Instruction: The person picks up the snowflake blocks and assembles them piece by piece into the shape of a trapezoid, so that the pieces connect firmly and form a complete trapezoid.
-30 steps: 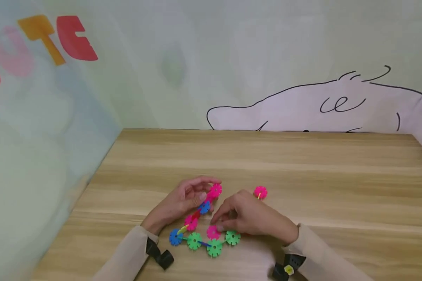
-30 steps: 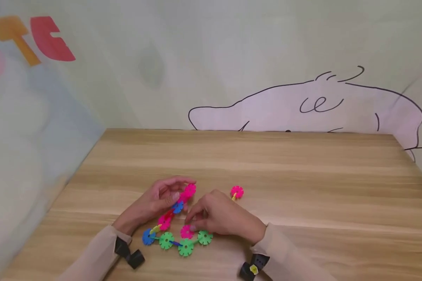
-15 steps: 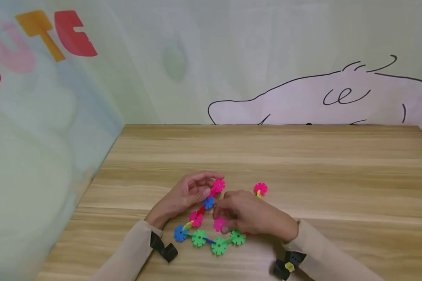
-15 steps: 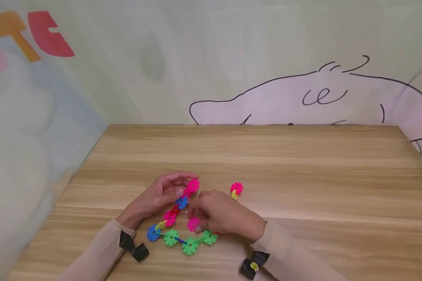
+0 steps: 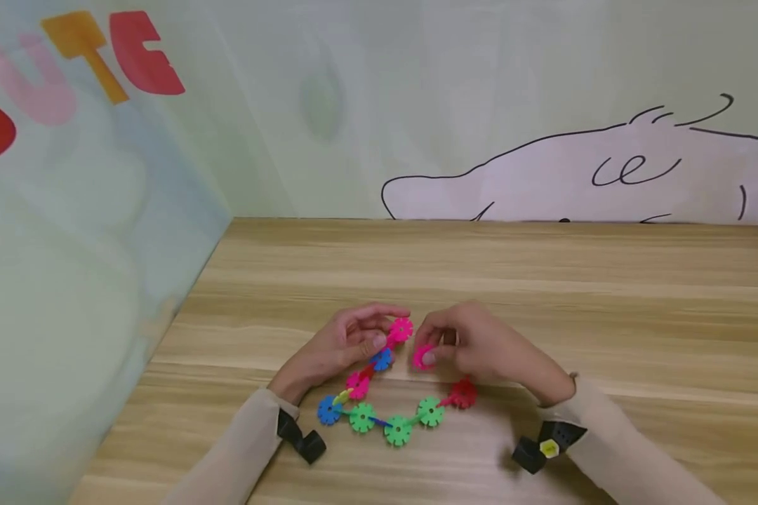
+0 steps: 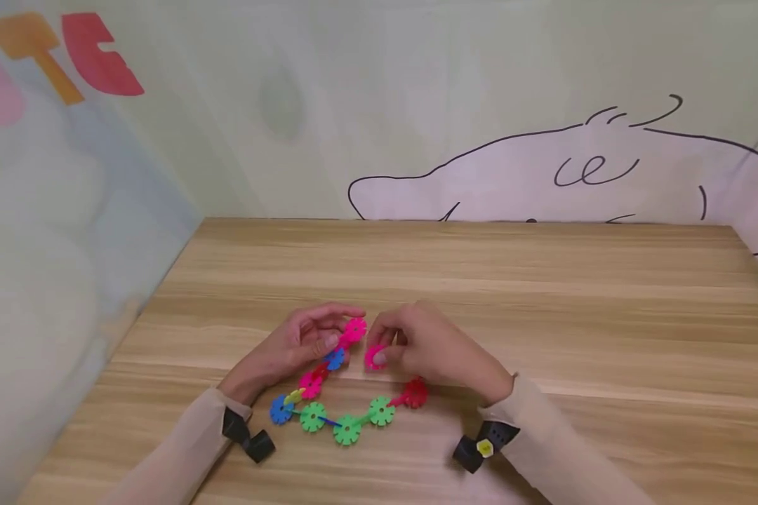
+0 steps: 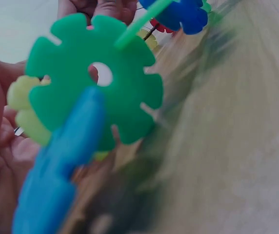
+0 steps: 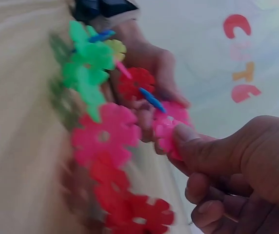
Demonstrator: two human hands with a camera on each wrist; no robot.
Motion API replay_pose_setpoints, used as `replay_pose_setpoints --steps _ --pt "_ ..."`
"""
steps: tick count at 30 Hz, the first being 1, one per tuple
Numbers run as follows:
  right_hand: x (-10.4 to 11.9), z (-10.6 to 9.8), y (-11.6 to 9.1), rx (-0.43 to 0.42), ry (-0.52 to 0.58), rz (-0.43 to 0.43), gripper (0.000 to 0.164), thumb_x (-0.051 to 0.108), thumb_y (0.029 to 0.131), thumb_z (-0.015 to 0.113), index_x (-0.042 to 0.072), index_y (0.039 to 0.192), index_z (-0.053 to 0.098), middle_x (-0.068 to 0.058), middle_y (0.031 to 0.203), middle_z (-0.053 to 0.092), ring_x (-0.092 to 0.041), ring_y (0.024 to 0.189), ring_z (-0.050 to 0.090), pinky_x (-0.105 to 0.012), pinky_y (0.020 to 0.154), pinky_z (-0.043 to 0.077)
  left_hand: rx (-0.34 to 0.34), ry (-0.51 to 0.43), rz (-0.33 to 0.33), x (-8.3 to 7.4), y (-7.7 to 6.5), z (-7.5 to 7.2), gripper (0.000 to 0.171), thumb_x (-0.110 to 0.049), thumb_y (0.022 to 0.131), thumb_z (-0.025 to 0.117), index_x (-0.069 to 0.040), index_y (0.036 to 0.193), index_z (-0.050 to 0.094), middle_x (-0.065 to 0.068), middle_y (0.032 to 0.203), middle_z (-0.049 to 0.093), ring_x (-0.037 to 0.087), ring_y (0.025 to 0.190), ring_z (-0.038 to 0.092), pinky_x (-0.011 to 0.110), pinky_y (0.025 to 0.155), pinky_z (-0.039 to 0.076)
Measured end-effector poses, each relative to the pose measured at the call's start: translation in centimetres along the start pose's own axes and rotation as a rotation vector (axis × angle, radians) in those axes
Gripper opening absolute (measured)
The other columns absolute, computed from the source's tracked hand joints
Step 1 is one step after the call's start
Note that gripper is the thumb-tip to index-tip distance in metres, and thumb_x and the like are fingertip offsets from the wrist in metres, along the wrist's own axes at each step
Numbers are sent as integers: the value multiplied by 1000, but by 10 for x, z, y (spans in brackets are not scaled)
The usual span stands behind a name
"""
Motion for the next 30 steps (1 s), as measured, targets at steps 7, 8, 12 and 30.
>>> replay_pose_setpoints --steps 7,8,12,30 --pt "-5 -16 -1 -158 -41 -27 7 6 94 81 13 95 79 5 78 75 -4 68 59 -23 61 50 14 18 -12 -1 1 0 42 -22 110 62 -14 151 61 12 146 65 17 119 67 23 101 57" --pt "-6 -16 -1 -172 -41 -26 5 7 95 81 12 96 79 4 77 75 -5 68 59 -23 61 50 18 23 -10 -1 2 0 42 -21 110 62 -15 151 61 12 146 65 17 117 66 23 99 57" --pt "-8 -17 -1 -226 -39 0 4 10 95 81 13 96 78 -2 77 76 -8 66 57 -24 59 49 39 31 3 -1 2 1 43 -19 110 61 -14 153 61 13 151 64 15 118 64 22 99 55" --pt "-9 -3 3 -296 16 -5 3 10 95 82 12 94 79 -4 77 76 -7 65 55 -23 58 47 101 -67 28 -4 1 8 47 -13 110 61 0 154 55 21 159 56 4 119 71 21 99 60"
Point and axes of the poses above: each hand's wrist, its own y-axis towards the middle knuckle, its own z-axis out of the palm, x = y × z, the point moved 2 cm from there along y, towards the middle knuckle
